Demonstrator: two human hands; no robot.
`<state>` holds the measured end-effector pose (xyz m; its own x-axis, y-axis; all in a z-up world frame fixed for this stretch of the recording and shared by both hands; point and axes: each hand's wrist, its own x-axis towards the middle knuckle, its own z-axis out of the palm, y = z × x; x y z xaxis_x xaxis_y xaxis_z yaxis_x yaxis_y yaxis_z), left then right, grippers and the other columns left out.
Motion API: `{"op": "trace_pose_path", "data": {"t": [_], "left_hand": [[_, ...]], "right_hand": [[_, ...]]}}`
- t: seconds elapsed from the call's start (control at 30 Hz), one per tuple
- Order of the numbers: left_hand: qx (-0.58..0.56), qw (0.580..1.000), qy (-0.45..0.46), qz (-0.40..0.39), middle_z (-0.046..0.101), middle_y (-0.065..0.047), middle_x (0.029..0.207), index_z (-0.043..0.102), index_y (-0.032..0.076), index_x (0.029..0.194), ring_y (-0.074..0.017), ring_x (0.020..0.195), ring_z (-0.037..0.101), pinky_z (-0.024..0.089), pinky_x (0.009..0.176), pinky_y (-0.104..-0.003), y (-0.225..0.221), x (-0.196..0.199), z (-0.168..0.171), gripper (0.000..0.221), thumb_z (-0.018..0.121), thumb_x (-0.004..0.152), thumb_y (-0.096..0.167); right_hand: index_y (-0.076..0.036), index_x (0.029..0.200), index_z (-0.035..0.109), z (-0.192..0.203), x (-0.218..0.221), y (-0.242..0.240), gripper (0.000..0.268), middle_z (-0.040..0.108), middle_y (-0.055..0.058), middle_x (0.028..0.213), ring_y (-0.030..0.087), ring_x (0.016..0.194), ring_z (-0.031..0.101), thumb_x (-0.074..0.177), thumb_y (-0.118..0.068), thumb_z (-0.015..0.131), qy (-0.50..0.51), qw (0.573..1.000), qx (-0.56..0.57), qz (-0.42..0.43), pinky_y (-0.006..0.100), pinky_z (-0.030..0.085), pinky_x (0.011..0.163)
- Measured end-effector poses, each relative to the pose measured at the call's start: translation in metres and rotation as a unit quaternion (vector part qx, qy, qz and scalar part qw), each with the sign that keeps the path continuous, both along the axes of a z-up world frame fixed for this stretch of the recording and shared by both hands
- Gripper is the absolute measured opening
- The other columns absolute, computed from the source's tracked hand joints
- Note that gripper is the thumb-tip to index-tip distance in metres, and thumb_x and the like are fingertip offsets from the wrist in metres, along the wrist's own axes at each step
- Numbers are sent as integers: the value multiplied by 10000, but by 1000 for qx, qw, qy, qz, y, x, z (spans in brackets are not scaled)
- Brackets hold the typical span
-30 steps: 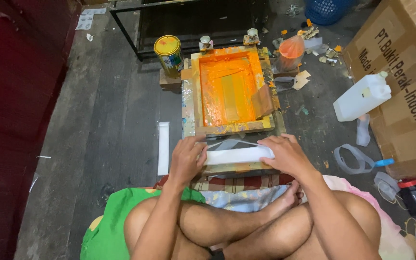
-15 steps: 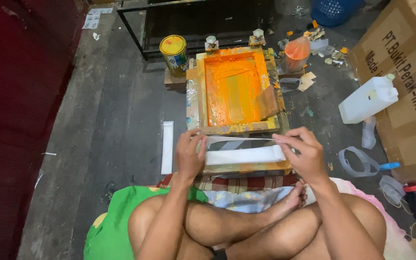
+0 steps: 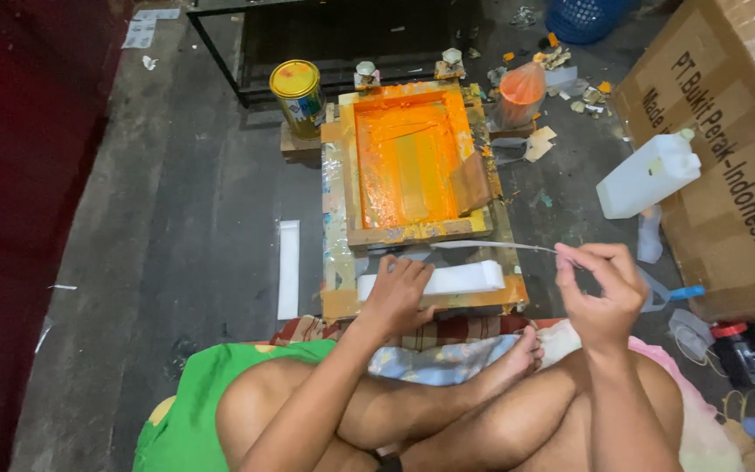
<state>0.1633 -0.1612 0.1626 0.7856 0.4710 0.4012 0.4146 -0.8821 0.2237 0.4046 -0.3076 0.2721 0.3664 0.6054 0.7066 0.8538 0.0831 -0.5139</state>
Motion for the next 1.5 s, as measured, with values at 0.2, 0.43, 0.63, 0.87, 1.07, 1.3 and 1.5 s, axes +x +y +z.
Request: {"op": "trace_pose_path", "data": {"t": [0.2,0.43,0.63,0.87,1.07,1.3,1.5], "left_hand": [[-76,984,160,20,668,-142,1196,635,40,1321,-302,1135,618,382,998,-502,14,30,6,745,796,746,485],[-72,991,115,-3,640,-93,976,680,44,1142,-290,913,613,383,857,-466,15,29,21,563,861,674,299],[-82,992,91,-15,624,-69,941,694,63,1089,-288,865,616,390,797,-443,19,24,19,547,894,649,317],[-94,993,76,6,662,-92,990,713,106,1122,-316,939,656,450,807,-458,10,35,19,553,886,678,386],[-114,990,83,26,679,-69,1003,718,141,1119,-298,947,674,471,808,-439,11,48,19,473,864,726,361],[-155,985,68,32,677,-90,963,721,114,1118,-313,905,675,493,770,-428,14,35,42,431,861,755,301],[-82,987,136,32,690,-81,1011,726,122,1153,-291,940,676,491,781,-438,19,26,24,595,912,652,382]], "right_hand": [[-53,978,821,-13,13,8,194,696,94,880,265,742,677,858,97,803,-13,996,74,56,346,549,761],[-42,989,813,-8,12,10,177,703,101,865,284,732,682,875,92,794,-3,995,67,71,372,550,744],[-55,998,818,-7,12,8,196,711,80,874,252,740,691,866,89,797,5,996,58,72,370,559,739],[-50,973,813,-5,10,10,166,703,89,851,270,733,697,871,80,797,-10,994,71,82,357,560,735],[-61,964,816,-5,13,8,163,708,73,851,251,739,703,866,67,791,0,994,72,86,345,560,732],[-44,967,819,-3,14,11,151,704,85,851,261,746,705,875,73,793,4,992,87,87,334,563,742],[-46,957,811,0,14,9,150,700,81,840,258,731,701,876,78,787,3,992,87,95,337,565,731]]}}
